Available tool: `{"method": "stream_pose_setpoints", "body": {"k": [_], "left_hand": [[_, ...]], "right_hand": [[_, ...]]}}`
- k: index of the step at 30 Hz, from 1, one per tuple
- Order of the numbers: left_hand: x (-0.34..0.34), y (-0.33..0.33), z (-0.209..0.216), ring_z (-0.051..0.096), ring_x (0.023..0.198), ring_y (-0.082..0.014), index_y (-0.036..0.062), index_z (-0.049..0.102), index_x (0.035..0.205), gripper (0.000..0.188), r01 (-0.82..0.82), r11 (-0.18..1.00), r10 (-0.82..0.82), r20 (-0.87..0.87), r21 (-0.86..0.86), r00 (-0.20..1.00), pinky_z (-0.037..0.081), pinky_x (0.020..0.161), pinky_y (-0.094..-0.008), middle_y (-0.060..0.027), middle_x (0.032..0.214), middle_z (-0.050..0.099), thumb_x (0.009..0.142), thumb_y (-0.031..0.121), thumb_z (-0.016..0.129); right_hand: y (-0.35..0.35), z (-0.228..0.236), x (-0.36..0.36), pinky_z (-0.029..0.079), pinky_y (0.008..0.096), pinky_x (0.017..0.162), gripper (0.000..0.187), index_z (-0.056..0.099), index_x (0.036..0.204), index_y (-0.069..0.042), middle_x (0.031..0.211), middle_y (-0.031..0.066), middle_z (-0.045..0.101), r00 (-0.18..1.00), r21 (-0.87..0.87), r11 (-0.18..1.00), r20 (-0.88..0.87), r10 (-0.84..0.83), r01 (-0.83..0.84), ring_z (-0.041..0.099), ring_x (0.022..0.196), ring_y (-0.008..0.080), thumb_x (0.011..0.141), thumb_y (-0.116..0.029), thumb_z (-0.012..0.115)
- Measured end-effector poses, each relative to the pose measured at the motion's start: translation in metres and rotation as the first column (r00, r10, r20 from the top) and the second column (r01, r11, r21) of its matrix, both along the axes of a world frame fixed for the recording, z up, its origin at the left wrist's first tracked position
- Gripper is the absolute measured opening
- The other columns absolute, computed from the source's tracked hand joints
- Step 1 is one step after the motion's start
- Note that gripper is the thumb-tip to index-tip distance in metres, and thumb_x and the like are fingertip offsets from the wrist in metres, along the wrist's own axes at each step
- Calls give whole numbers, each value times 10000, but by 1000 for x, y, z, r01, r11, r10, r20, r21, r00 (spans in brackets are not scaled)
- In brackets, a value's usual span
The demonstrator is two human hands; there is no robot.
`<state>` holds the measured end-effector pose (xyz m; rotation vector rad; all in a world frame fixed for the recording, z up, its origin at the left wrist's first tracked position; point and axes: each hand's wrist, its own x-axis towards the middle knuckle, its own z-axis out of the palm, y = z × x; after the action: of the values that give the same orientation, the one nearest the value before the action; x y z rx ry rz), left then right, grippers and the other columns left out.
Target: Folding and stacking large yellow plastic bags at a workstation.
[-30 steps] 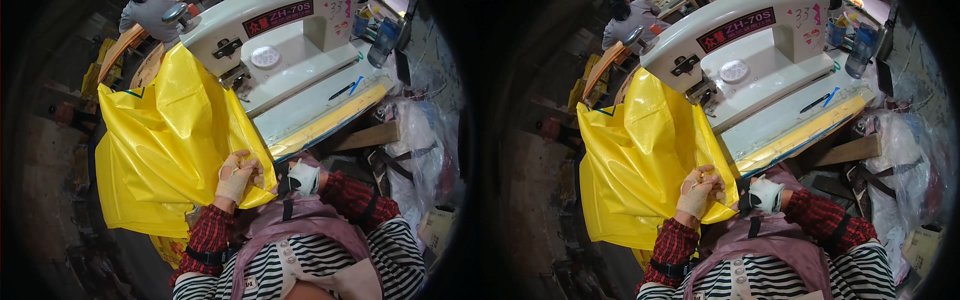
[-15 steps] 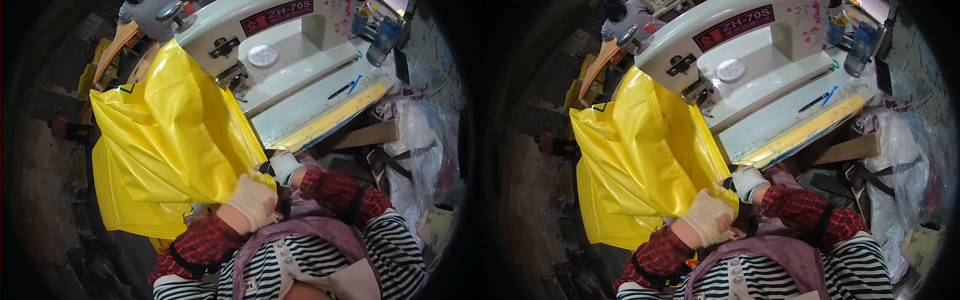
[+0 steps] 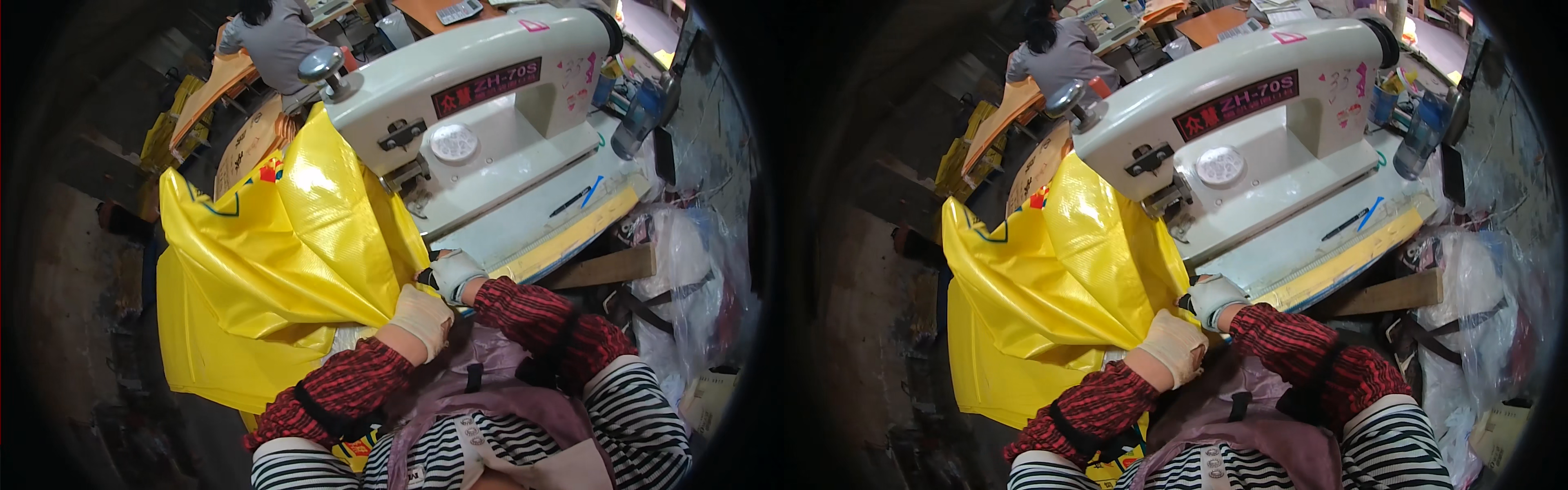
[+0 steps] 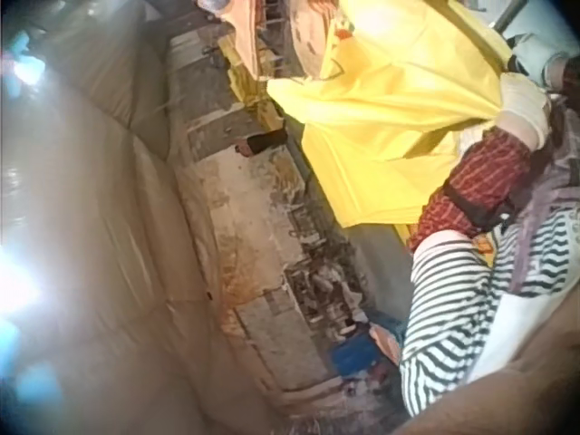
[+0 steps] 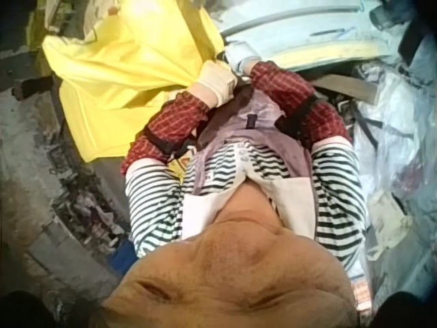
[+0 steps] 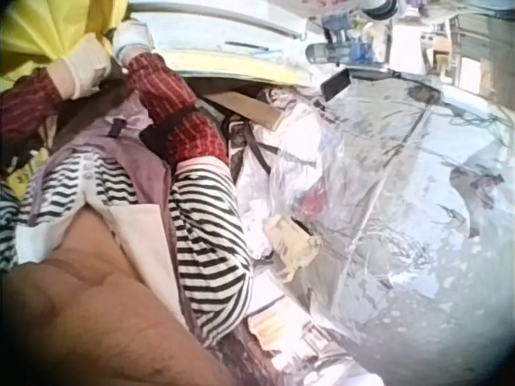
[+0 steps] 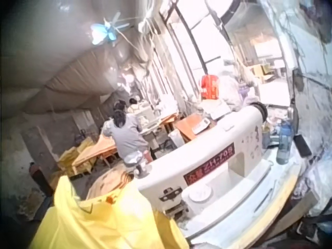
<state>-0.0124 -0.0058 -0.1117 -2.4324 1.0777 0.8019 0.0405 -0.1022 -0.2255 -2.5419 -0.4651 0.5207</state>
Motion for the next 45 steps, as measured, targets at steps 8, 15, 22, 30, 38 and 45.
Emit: {"method": "stream_pose_setpoints", "body": {"k": [8,15,22,30,38,45], "left_hand": [[47,57,-38,651,846,-274,125,709,820,197,-352,902,407,219,-249,887,500,721,-373,-103,869,681,748,307,690],[29,81,-66,643,721,-318,132,696,697,120,-417,743,565,156,-523,810,513,683,-411,-125,709,650,689,223,617],[-30,43,-87,626,779,-305,62,672,728,151,-221,799,397,215,-559,892,485,717,-398,-122,783,659,723,194,601],[-78,181,114,553,821,-304,59,535,846,187,58,605,572,483,-794,663,458,728,-387,-102,825,562,730,169,633],[-55,389,230,540,1130,-337,-57,548,1175,734,-140,-62,878,12,-988,-478,427,944,-375,-246,1253,524,697,469,736],[1,439,216,636,905,-243,98,674,1000,337,-650,334,746,613,-683,-260,511,735,-361,-110,908,655,902,348,471]], "right_hand": [[-2,4,10,503,429,687,255,665,866,-78,864,138,652,982,58,989,138,127,-136,623,784,347,767,-307,613],[16,16,8,461,225,530,200,636,911,-32,704,35,608,955,807,519,-288,-73,282,562,594,90,840,-216,671],[53,73,-6,497,305,737,368,646,974,22,864,171,674,994,752,657,-103,39,52,659,846,250,773,-281,702],[-2,58,-47,497,283,764,354,624,1063,22,997,88,663,905,866,352,-413,100,356,621,890,173,729,-68,698],[-42,15,-85,505,273,811,476,602,1119,13,1015,89,663,850,788,520,-487,201,329,613,958,169,689,-97,774],[-43,34,-103,492,304,855,453,585,1161,13,1071,101,650,910,760,621,-376,176,194,602,987,171,749,-110,728]]}}
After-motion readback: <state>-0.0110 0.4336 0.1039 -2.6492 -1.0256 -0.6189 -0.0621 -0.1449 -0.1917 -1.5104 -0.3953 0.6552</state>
